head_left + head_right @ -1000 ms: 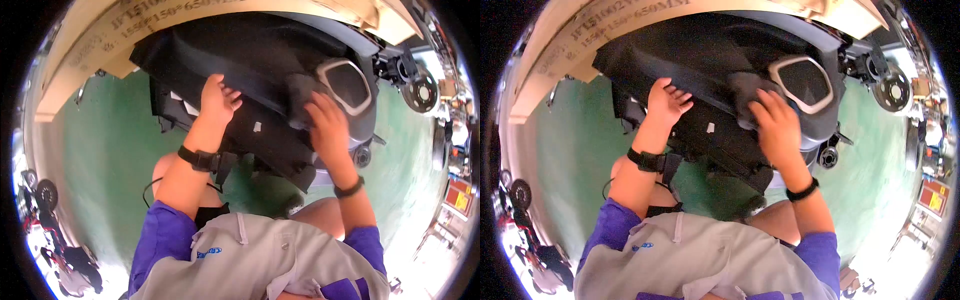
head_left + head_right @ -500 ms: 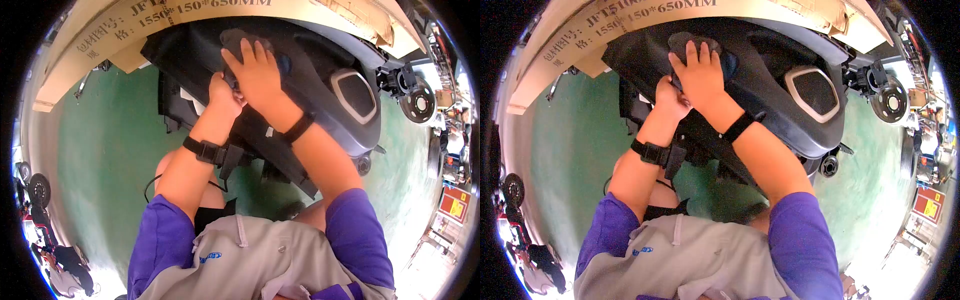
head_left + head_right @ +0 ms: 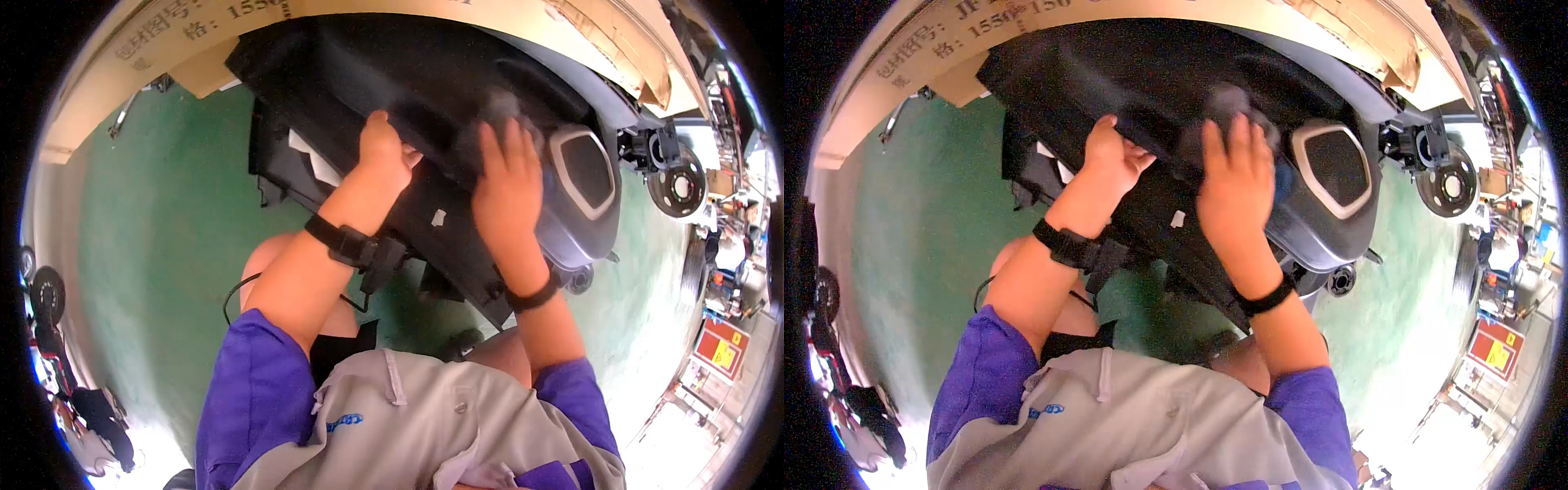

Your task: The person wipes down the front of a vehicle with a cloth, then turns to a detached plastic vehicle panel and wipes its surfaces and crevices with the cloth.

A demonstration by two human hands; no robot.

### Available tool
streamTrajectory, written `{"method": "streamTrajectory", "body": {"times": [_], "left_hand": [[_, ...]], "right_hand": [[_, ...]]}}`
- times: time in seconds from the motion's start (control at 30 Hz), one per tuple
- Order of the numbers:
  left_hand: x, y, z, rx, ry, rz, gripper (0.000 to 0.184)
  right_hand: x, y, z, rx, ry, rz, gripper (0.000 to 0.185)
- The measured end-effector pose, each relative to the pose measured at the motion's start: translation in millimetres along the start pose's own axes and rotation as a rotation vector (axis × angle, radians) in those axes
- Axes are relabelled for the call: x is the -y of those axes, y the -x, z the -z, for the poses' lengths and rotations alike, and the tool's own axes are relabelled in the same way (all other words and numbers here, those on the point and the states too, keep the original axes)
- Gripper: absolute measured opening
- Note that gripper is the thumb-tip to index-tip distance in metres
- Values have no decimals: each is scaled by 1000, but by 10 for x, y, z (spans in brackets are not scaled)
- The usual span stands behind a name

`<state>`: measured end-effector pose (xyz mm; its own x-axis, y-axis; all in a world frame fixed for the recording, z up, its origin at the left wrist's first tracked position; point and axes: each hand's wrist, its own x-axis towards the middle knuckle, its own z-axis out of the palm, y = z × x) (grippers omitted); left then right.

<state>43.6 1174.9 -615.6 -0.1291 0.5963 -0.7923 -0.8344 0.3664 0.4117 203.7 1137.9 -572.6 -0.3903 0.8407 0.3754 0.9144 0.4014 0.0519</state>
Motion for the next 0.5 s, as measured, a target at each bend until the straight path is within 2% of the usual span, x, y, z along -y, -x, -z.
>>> {"method": "streamTrajectory", "body": {"times": [0.07, 0.1, 0.2, 0.23, 0.33, 0.37, 0.47, 0.5], "left_hand": [[40, -288, 33, -67, 11, 94, 48], [56, -300, 62, 64, 38, 48, 41], [171, -411, 186, 403, 128, -59, 37], [186, -341, 179, 431, 144, -91, 37], [160, -26, 124, 163, 13, -39, 31], [146, 96, 116, 74, -36, -77, 24], [181, 26, 195, -143, -456, -568, 25], [222, -21, 227, -121, -492, -795, 27]], "right_hand": [[104, -265, -168, -13, -2, 97, 44], [185, -393, -238, -24, -35, 102, 42], [435, -697, -469, -47, -129, 77, 40], [465, -720, -488, -47, -128, 70, 41], [456, -748, -467, -86, -185, 64, 43], [371, -692, -431, -103, -231, 75, 42], [178, -472, -350, -124, -226, 70, 43], [121, -385, -263, -105, -221, 53, 41]]}}
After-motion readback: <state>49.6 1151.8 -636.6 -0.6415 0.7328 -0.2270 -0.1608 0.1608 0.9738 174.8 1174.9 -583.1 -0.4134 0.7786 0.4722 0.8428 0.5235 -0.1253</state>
